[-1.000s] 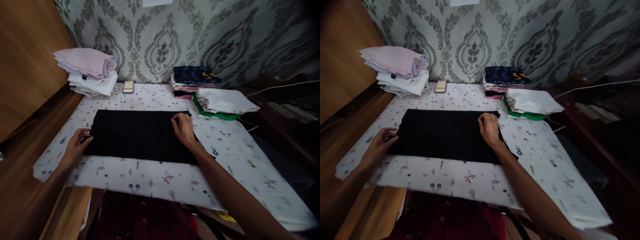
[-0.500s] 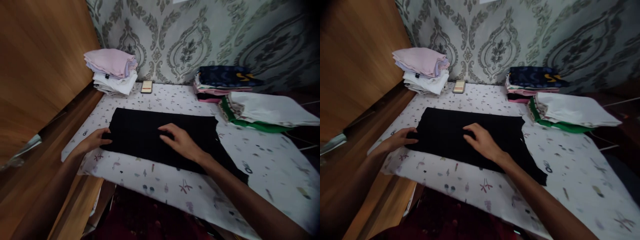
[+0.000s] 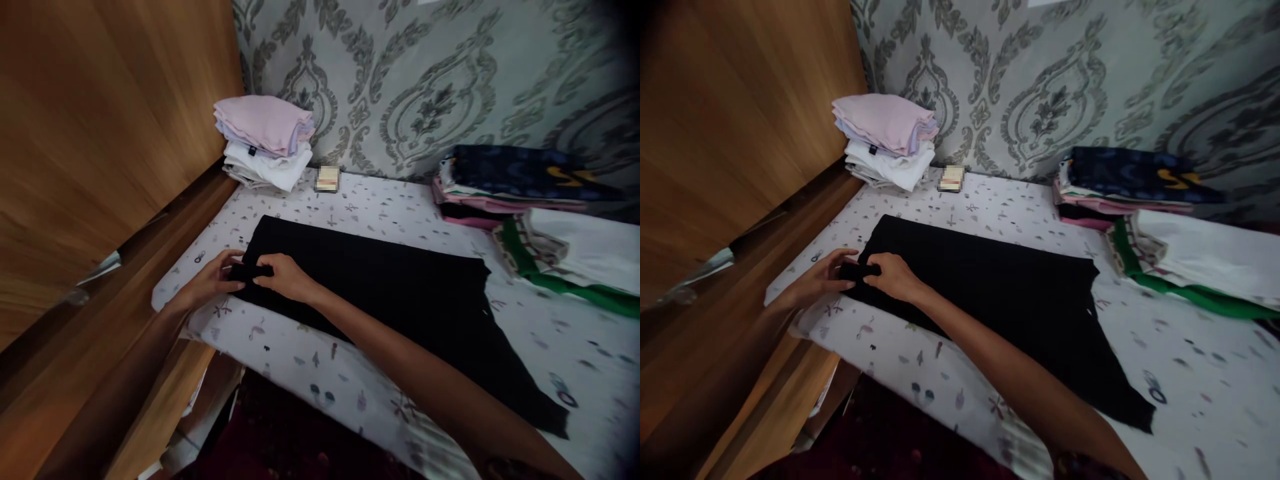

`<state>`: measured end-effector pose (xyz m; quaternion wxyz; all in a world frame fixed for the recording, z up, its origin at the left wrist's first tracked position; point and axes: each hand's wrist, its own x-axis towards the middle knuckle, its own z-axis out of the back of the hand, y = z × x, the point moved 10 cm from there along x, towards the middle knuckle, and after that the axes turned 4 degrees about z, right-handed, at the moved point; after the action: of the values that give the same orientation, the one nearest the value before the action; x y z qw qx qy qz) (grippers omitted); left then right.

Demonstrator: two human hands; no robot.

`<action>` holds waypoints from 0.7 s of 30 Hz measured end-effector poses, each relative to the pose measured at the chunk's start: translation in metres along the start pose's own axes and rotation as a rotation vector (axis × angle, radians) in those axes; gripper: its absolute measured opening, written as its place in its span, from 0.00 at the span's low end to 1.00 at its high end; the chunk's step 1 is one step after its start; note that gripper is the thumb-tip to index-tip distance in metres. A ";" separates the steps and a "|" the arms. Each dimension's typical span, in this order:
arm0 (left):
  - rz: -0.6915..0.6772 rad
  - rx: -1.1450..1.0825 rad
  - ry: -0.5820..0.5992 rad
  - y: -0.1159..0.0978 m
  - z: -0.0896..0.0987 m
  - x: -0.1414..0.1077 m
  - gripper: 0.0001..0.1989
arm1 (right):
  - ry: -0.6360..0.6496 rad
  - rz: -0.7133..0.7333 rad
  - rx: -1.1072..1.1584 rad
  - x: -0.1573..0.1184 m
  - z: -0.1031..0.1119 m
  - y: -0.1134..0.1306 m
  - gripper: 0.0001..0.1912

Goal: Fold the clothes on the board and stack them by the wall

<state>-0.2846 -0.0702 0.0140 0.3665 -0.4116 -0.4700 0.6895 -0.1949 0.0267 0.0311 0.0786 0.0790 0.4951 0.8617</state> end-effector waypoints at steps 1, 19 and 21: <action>0.025 -0.017 0.000 0.004 0.001 -0.002 0.34 | -0.032 0.017 0.037 -0.001 0.002 0.000 0.05; -0.159 -0.274 -0.024 -0.008 -0.007 0.002 0.13 | -0.063 0.058 -0.015 0.003 0.003 0.006 0.15; -0.163 -0.273 -0.012 -0.007 -0.009 0.002 0.14 | -0.075 0.063 -0.006 0.006 0.004 0.005 0.13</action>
<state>-0.2764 -0.0635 0.0187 0.3591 -0.4139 -0.5932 0.5898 -0.2005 0.0286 0.0376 0.0704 0.1266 0.4863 0.8617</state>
